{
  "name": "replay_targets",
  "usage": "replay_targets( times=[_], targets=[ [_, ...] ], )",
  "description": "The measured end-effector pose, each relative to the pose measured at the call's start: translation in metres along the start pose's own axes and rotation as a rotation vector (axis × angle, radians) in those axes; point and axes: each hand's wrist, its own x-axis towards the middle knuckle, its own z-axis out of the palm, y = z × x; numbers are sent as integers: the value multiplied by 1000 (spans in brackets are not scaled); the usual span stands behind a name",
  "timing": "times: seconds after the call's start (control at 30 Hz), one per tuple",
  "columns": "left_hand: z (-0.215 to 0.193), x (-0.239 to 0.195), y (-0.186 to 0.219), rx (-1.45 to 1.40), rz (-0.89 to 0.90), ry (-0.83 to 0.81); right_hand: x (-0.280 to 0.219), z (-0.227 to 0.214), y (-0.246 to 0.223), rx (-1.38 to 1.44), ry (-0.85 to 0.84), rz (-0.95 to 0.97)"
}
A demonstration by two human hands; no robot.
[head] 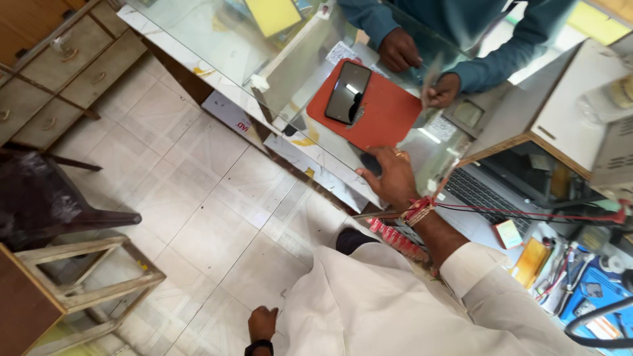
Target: The person works on a disassembled smartphone, using a small brush to clean the internal components and battery area. They then connect a cable to the device and later hand the phone to another person at a counter.
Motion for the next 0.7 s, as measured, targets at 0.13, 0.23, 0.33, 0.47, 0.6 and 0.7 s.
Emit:
replay_targets(
  times=[0.13, 0.23, 0.33, 0.47, 0.6, 0.7],
  targets=[
    [-5, 12, 8, 271, 76, 25, 37, 0, -12, 45, -26, 252],
    [-5, 17, 20, 268, 52, -17, 79, 6, -21, -112, 103, 185],
    [-24, 30, 32, 292, 30, -61, 123, 15, -27, -210, 52, 222],
    [-93, 66, 56, 329, -2, -61, 162, 33, -38, -326, -66, 286],
    [-109, 101, 92, 333, -15, -78, 167, 43, -36, -298, -11, 205],
    [-108, 126, 107, 347, 14, -89, 165, 38, -26, -230, -19, 214]
  ],
)
